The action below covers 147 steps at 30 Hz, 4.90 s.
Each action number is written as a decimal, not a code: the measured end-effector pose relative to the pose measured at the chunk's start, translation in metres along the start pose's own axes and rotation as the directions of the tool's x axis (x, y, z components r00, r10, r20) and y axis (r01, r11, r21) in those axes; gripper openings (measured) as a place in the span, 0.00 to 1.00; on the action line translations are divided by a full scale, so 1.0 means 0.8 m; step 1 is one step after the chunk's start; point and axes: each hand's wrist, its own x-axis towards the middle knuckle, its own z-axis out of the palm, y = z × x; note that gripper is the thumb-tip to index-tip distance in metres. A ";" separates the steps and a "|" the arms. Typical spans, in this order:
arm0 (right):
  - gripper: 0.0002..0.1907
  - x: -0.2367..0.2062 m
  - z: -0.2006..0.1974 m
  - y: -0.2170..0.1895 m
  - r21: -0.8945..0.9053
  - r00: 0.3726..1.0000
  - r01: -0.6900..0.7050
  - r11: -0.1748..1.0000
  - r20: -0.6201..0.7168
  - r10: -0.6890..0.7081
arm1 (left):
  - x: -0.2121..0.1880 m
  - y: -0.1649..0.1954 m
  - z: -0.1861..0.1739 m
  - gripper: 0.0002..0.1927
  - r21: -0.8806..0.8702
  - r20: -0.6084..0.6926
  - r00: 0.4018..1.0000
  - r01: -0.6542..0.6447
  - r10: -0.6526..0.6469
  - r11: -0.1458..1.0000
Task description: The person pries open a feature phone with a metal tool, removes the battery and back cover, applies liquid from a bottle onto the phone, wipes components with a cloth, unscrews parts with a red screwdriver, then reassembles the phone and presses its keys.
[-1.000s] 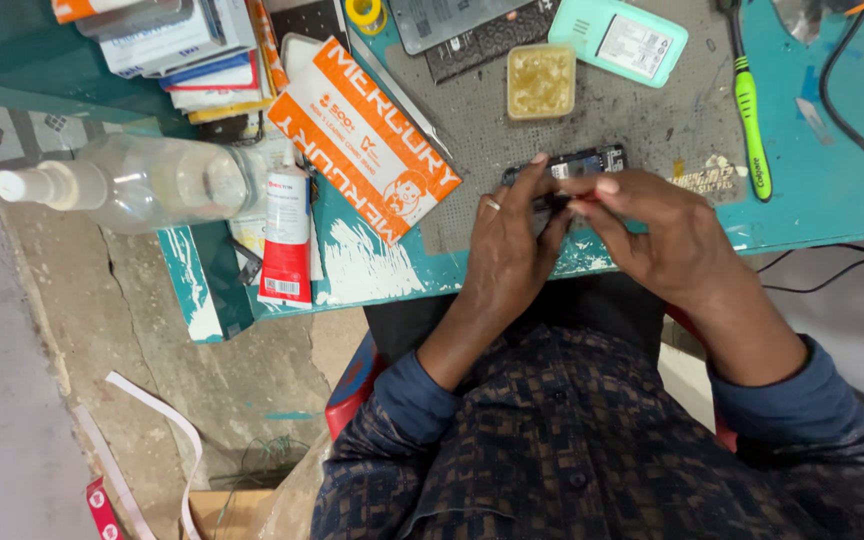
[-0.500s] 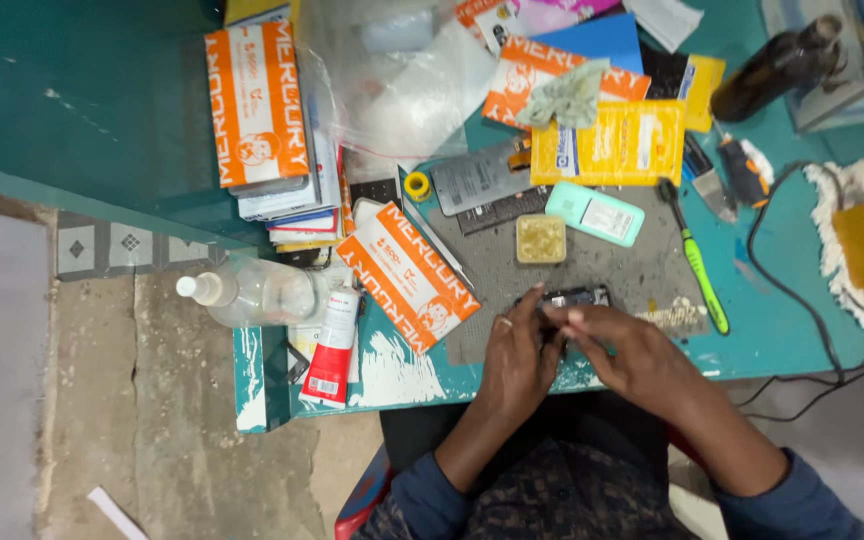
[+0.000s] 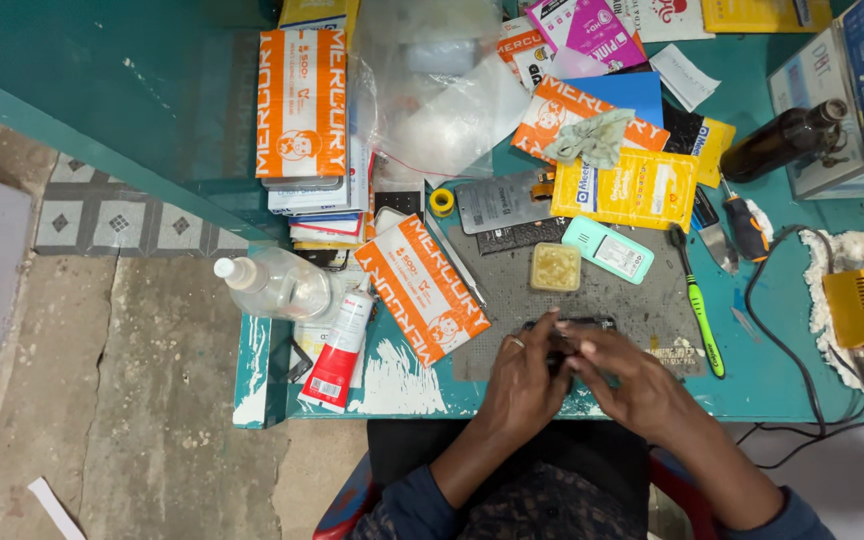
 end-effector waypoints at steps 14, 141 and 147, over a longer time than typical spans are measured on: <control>0.43 -0.013 0.007 0.003 -0.039 0.998 -0.060 0.997 0.004 0.061 | 0.002 0.005 -0.005 0.40 0.023 -0.001 1.000 -0.007 0.007 1.000; 0.11 -0.082 -0.033 0.005 0.446 0.810 -0.517 0.731 -0.022 0.586 | 0.028 0.007 0.014 0.20 -0.902 0.412 0.624 0.179 -0.664 -0.392; 0.10 -0.066 -0.027 -0.007 0.367 0.835 -0.506 0.781 -0.021 0.550 | 0.035 0.014 0.007 0.29 -0.779 0.536 0.660 0.146 -0.526 -0.610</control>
